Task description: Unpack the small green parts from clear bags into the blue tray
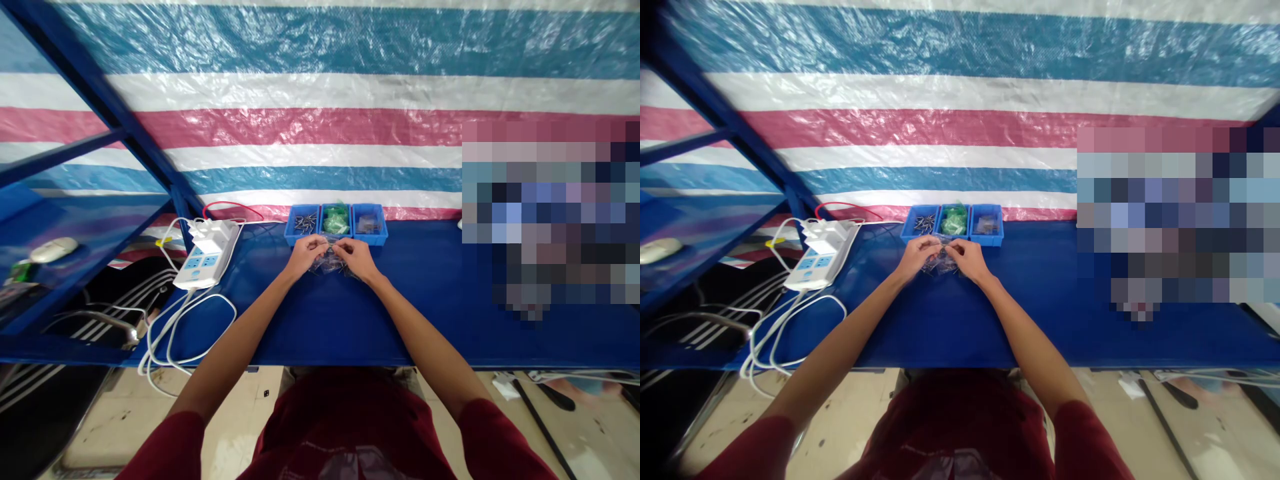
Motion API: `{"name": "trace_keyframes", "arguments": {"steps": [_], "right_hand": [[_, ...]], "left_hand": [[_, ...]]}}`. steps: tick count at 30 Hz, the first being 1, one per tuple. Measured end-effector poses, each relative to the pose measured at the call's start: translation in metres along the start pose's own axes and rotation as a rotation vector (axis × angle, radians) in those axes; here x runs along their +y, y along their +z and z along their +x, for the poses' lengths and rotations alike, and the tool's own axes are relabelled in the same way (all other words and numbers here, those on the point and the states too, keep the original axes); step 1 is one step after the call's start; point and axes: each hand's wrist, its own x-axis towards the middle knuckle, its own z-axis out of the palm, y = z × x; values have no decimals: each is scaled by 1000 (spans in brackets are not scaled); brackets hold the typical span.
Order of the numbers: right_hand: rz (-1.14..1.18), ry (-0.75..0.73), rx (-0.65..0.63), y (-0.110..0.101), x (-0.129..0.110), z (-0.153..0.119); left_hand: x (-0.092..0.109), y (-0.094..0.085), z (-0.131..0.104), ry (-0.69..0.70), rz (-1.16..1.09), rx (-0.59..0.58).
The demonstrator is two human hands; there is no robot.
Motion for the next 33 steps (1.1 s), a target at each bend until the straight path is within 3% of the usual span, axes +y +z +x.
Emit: {"name": "trace_keyframes", "arguments": {"steps": [7, 23, 30, 33], "right_hand": [[-15, -3, 8, 0, 3, 2], [64, 7, 43, 1, 4, 2], [-71, -84, 40, 1, 1, -1], [-174, -170, -18, 1, 1, -3]], "left_hand": [[-4, 2, -1, -11, -9, -49], [1, 3, -1, -46, -82, 72], [-2, 1, 2, -101, -178, 97], [-2, 2, 1, -148, -246, 71]]}}
